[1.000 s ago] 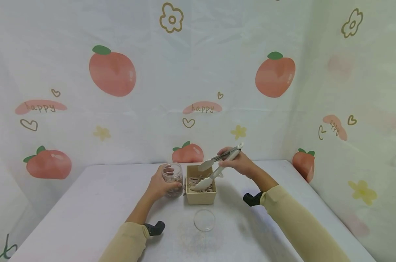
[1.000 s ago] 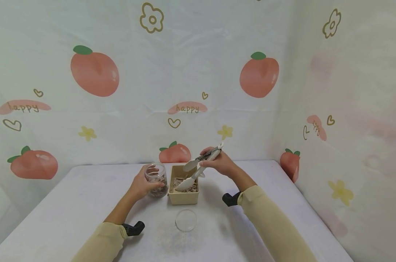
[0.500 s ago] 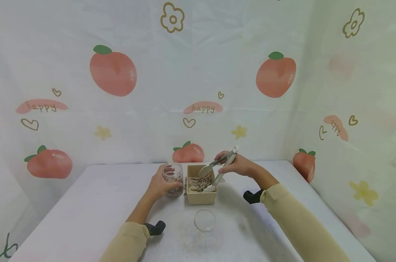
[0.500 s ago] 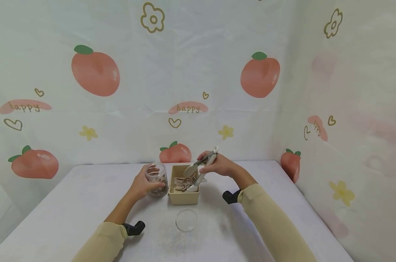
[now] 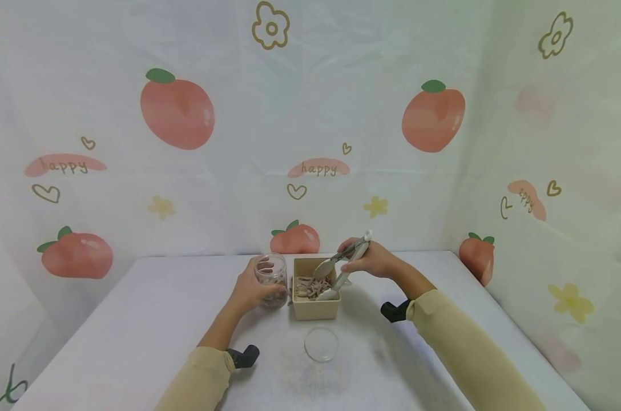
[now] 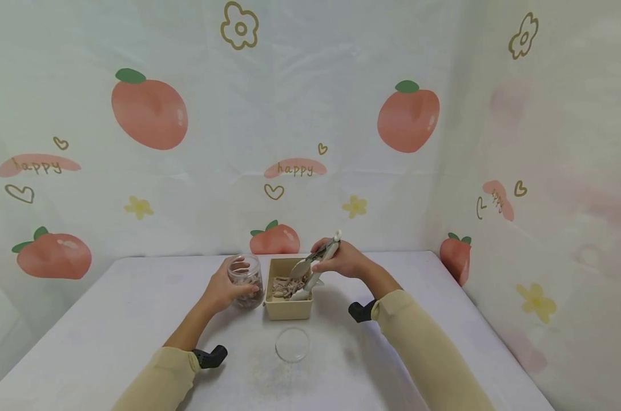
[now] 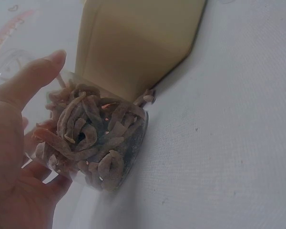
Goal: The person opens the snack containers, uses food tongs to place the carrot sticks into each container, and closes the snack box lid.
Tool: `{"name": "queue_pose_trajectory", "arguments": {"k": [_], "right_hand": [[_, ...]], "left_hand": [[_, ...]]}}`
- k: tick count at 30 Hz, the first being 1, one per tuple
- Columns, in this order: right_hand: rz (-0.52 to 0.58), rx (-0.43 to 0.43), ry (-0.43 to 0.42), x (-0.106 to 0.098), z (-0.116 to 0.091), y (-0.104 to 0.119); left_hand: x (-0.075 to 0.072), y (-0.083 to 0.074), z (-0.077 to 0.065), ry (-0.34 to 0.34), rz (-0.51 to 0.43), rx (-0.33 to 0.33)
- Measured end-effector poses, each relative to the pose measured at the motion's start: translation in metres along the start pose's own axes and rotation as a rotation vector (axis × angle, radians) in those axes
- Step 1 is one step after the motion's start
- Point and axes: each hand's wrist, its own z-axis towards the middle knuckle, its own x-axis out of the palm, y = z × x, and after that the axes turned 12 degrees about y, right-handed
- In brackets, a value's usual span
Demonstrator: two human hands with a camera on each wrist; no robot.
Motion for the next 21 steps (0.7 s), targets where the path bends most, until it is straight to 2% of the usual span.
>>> {"name": "queue_pose_trajectory", "arguments": {"k": [13,21], "right_hand": [[-0.068,0.002,-0.118,0.011,0.002,-0.001],[-0.047,0.048,-0.204,0.021,0.009,-0.002]], "left_hand": [[-0.001,0.0,0.0,0.001,-0.009,0.006],[0.0,0.002,0.0,0.003,-0.035,0.015]]}}
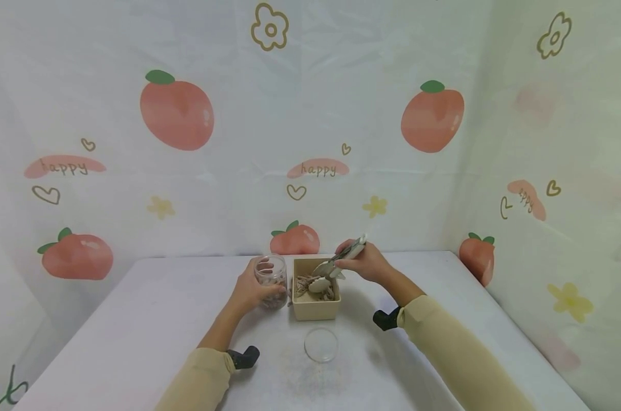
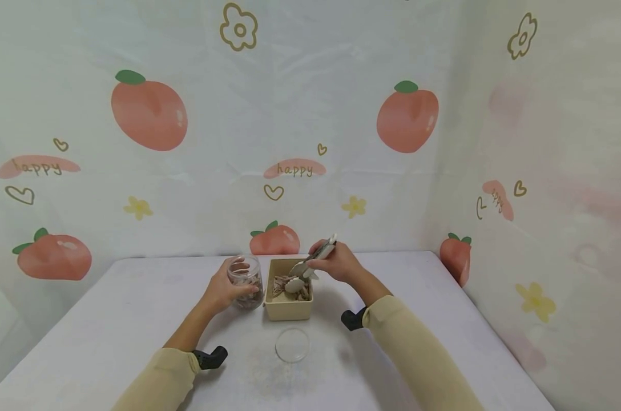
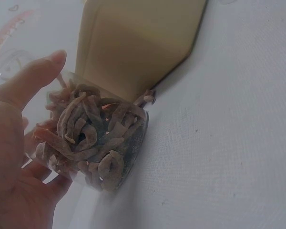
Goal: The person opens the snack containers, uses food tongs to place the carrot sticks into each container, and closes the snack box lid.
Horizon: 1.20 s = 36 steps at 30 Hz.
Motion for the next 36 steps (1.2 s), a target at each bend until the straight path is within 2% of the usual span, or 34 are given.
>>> {"name": "queue_pose_trajectory", "arguments": {"k": [8,16,28,36], "right_hand": [[0.062,0.08,-0.103,0.01,-0.001,0.003],[0.136,0.089,-0.187,0.014,-0.004,0.003],[0.199,-0.012,-0.262,0.008,-0.008,0.006],[0.327,-0.107,-0.273,0.001,-0.008,0.013]], "left_hand": [[0.0,0.0,0.0,0.001,0.019,0.005],[0.0,0.001,0.001,0.002,0.025,0.008],[0.001,-0.001,-0.001,-0.003,0.03,-0.002],[0.001,-0.003,0.0,-0.001,0.026,-0.006]]}}
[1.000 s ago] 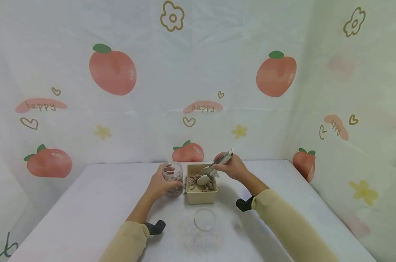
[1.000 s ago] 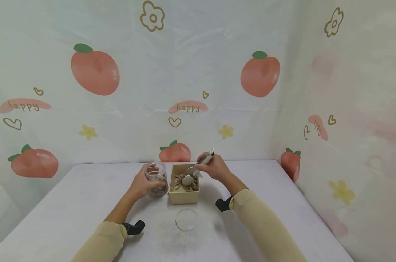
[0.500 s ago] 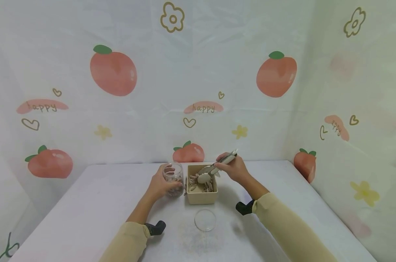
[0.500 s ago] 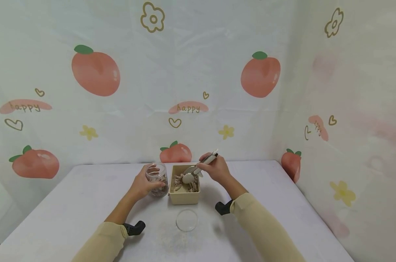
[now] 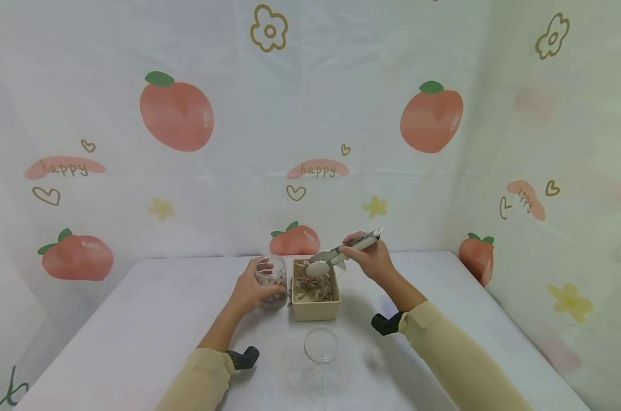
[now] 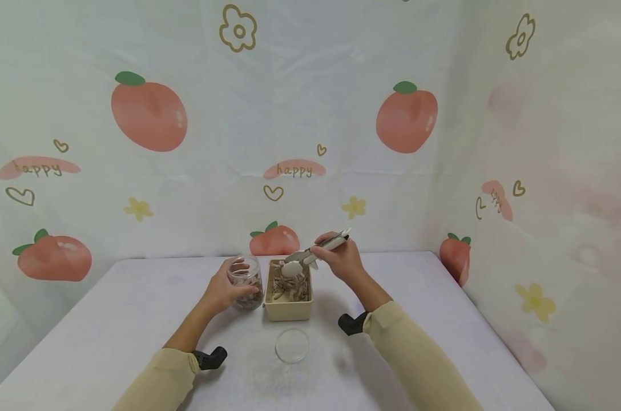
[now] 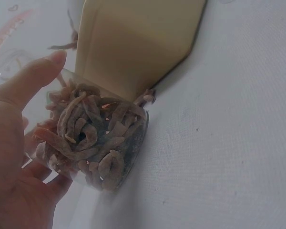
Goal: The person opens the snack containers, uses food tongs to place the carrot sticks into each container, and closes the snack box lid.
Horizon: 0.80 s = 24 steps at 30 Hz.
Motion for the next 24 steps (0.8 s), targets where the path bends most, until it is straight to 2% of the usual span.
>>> {"name": "queue_pose_trajectory", "arguments": {"k": [5,8,13,15,20,24], "right_hand": [[0.039,-0.04,0.008,-0.001,-0.003,0.023],[0.017,-0.045,0.003,0.0,-0.006,0.039],[-0.036,-0.045,-0.019,-0.001,-0.006,0.05],[-0.058,-0.043,-0.034,-0.001,-0.005,0.052],[-0.082,-0.016,-0.076,-0.005,0.004,0.038],[-0.084,-0.041,-0.1,-0.006,0.009,0.029]], "left_hand": [[0.0,-0.001,-0.001,0.005,-0.006,-0.011],[0.0,-0.001,-0.002,0.006,-0.006,-0.01],[0.0,-0.002,-0.001,0.006,-0.001,-0.017],[0.0,-0.002,-0.001,0.008,-0.004,-0.018],[0.001,-0.002,0.0,0.01,-0.002,-0.021],[0.0,-0.001,-0.001,0.009,0.009,-0.024]]}}
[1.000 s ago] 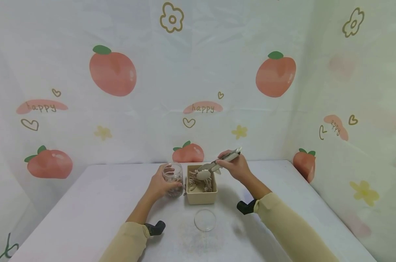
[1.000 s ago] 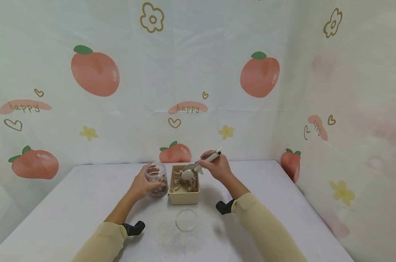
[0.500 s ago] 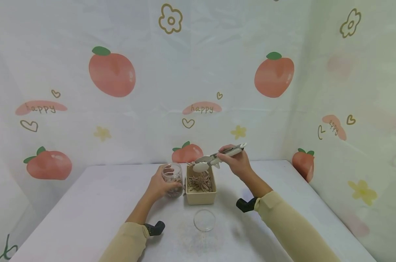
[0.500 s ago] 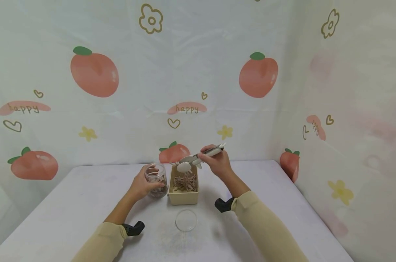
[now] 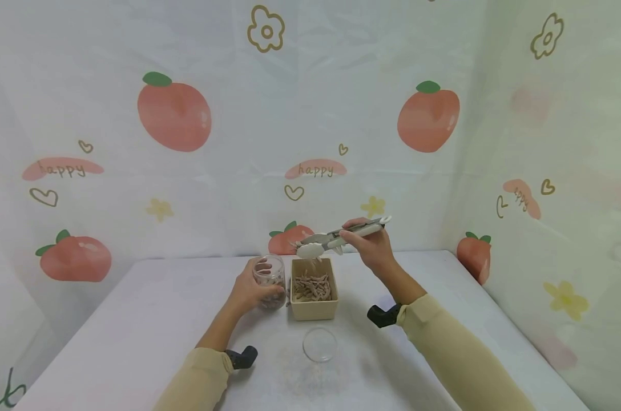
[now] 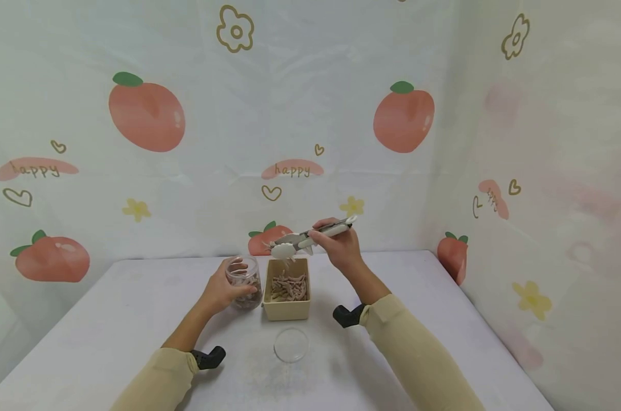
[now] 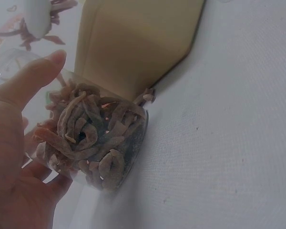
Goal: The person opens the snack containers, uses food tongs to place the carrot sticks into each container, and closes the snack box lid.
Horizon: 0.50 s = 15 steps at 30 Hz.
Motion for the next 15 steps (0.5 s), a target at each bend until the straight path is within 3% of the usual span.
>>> {"name": "queue_pose_trajectory", "arguments": {"k": [7,15], "right_hand": [[0.088,-0.015,-0.001,0.007,-0.005,0.045],[0.139,-0.017,0.001,0.021,0.011,0.027]], "left_hand": [[0.0,0.001,0.0,-0.004,0.009,-0.001],[-0.001,0.002,0.0,-0.003,0.0,0.018]]}}
